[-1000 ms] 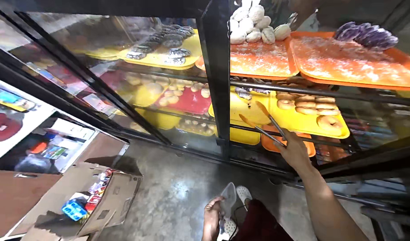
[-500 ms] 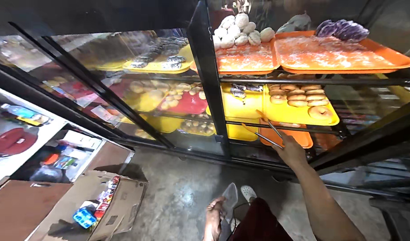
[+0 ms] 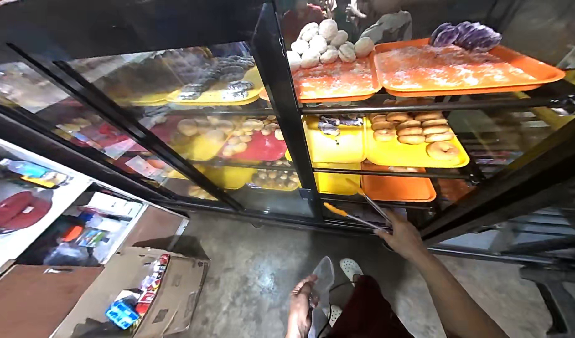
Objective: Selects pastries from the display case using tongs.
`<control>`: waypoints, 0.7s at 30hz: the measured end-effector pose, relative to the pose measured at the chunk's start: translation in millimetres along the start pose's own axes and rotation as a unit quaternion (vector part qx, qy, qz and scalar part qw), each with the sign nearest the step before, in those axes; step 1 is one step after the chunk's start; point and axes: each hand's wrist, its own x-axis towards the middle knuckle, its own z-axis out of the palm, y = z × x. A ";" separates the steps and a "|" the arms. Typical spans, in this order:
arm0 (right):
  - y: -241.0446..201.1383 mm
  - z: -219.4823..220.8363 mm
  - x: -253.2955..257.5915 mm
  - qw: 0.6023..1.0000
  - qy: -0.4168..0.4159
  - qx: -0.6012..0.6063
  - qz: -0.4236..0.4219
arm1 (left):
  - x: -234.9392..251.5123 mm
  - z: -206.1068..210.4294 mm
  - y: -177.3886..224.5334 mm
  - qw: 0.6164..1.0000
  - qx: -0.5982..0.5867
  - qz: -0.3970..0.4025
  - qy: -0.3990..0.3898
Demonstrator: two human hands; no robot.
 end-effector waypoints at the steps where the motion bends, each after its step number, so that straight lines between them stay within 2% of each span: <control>1: -2.2 5.9 -1.7 1.000 -0.013 -0.004 -0.003 | 0.0 0.1 0.8 1.000 -0.001 -0.002 0.003; 7: -22.9 27.1 -10.5 0.996 -0.081 0.032 -0.036 | -1.6 -3.8 3.6 1.000 -0.023 -0.008 0.015; 14: -43.7 53.7 -24.4 0.966 -0.189 0.154 -0.089 | -3.2 -15.1 5.1 0.998 -0.056 -0.012 0.018; 17: -54.9 71.0 -37.0 0.929 -0.239 0.256 -0.118 | -5.1 -19.2 6.2 0.998 -0.061 -0.018 0.018; 21: -71.7 90.7 -57.5 0.834 -0.347 0.404 -0.143 | -11.2 -18.5 10.8 0.997 -0.070 -0.017 0.013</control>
